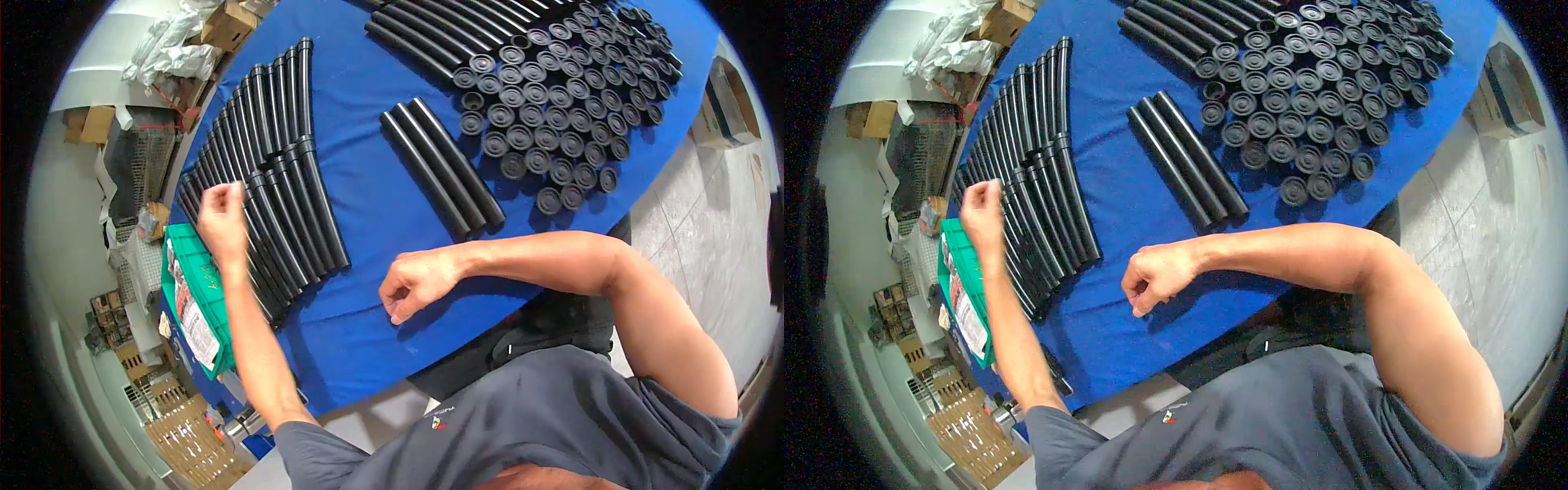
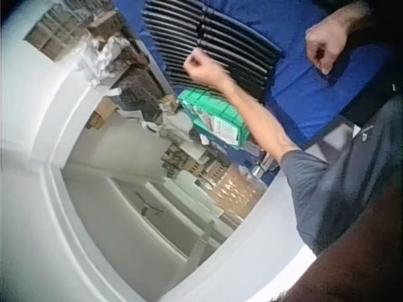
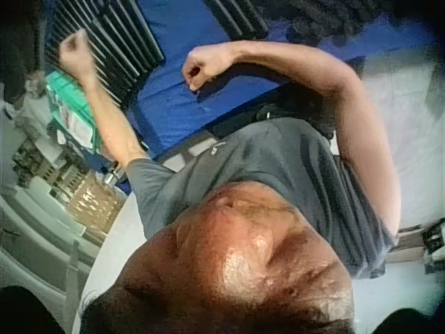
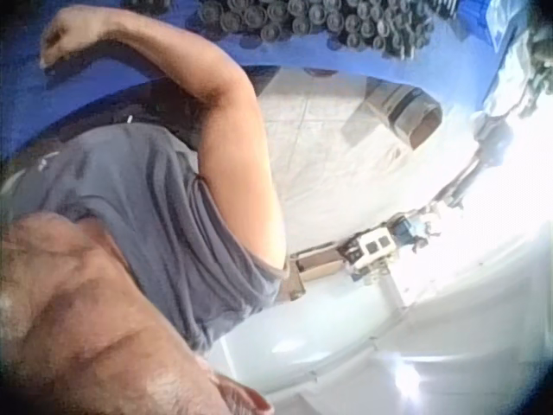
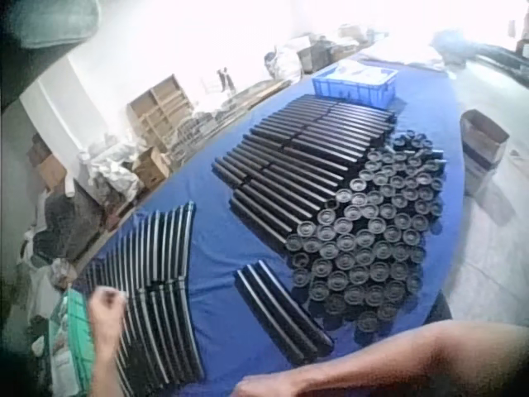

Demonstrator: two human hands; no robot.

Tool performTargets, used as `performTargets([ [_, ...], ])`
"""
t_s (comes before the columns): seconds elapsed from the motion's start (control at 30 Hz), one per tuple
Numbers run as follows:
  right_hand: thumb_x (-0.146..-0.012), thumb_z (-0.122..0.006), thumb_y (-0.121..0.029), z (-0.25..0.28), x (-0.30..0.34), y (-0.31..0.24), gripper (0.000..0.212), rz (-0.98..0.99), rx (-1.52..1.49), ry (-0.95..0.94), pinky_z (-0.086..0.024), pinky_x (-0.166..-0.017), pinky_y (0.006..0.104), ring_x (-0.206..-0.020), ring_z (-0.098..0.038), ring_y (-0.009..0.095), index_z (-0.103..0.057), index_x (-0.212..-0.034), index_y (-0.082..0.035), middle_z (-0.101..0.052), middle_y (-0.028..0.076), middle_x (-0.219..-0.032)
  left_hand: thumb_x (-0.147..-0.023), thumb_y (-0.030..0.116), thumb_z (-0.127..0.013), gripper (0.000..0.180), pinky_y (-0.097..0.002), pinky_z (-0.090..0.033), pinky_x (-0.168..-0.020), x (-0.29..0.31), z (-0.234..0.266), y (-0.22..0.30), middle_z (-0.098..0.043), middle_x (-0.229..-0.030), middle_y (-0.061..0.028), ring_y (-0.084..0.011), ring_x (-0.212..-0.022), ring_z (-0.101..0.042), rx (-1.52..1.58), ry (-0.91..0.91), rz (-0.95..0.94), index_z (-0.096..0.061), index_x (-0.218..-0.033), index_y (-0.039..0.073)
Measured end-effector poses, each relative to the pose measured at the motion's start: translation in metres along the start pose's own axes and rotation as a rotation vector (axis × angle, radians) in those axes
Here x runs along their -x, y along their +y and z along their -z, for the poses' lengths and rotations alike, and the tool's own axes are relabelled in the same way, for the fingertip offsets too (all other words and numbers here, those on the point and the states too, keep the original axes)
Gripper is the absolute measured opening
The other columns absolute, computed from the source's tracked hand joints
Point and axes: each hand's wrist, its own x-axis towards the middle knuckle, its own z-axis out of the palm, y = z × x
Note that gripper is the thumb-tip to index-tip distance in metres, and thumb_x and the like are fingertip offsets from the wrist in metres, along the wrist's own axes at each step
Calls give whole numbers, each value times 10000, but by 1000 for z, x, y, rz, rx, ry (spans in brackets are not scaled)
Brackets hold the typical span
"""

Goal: Assemble black plastic tubes by inserting end caps into them.

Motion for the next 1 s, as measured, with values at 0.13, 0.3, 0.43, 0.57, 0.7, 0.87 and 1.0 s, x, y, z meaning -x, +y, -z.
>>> performTargets([
  [0.13,-835,-709,-262,-9,-7,-2,248,182,209,-47,-487,-635,355,-677,-639,182,-702,-834,-15,-702,89,-773,-861,152,-720,192,-255,-496,-653,67,-56,85,-664,-804,-43,-99,-718,-596,92,-227,-28,-685,-988,12],
  [0.3,-822,-699,-259,-15,-7,-2,249,231,398,-49,-488,-636,387,-675,-648,227,-688,-807,-11,-681,118,-728,-888,256,-658,340,-380,-530,-783,108,-105,136,-637,-1063,-116,-294,-890,-651,15,-422,-234,-662,-1196,112],
  [0.43,-812,-668,-274,-23,2,1,254,303,585,-2,-510,-686,438,-743,-666,320,-685,-800,-21,-689,149,-774,-922,312,-612,329,-409,-516,-762,118,-122,141,-617,-962,-119,-311,-879,-640,-78,-475,-252,-655,-1200,140],
  [0.57,-790,-641,-262,-43,15,6,230,364,922,175,-528,-703,488,-786,-673,354,-667,-811,-34,-689,150,-829,-911,325,-635,293,-417,-505,-699,120,-135,134,-627,-780,-141,-324,-771,-645,7,-345,-189,-651,-1043,65],
  [0.7,-699,-626,-180,-80,57,-8,135,567,988,387,-507,-585,450,-658,-625,304,-543,-680,-76,-552,96,-669,-795,465,-742,552,-407,-513,-708,119,-132,128,-661,-785,-136,-289,-749,-664,-109,-281,111,-605,-1090,20],
  [0.87,-655,-692,-174,-49,149,-41,194,392,1267,923,-490,-727,437,-883,-595,306,-557,-742,-65,-577,101,-886,-762,435,-749,666,-383,-504,-740,126,-144,119,-663,-767,-103,-256,-739,-657,69,-122,209,-546,-1217,-6],
  [1.0,-719,-756,-286,-16,192,-56,320,-92,1570,1102,-264,-1113,522,-1314,-371,365,-643,-903,-49,-446,201,-1370,-730,322,-694,598,-465,-507,-776,139,-154,130,-614,-982,-133,-333,-896,-637,-34,-6,126,-531,-1266,113],
])
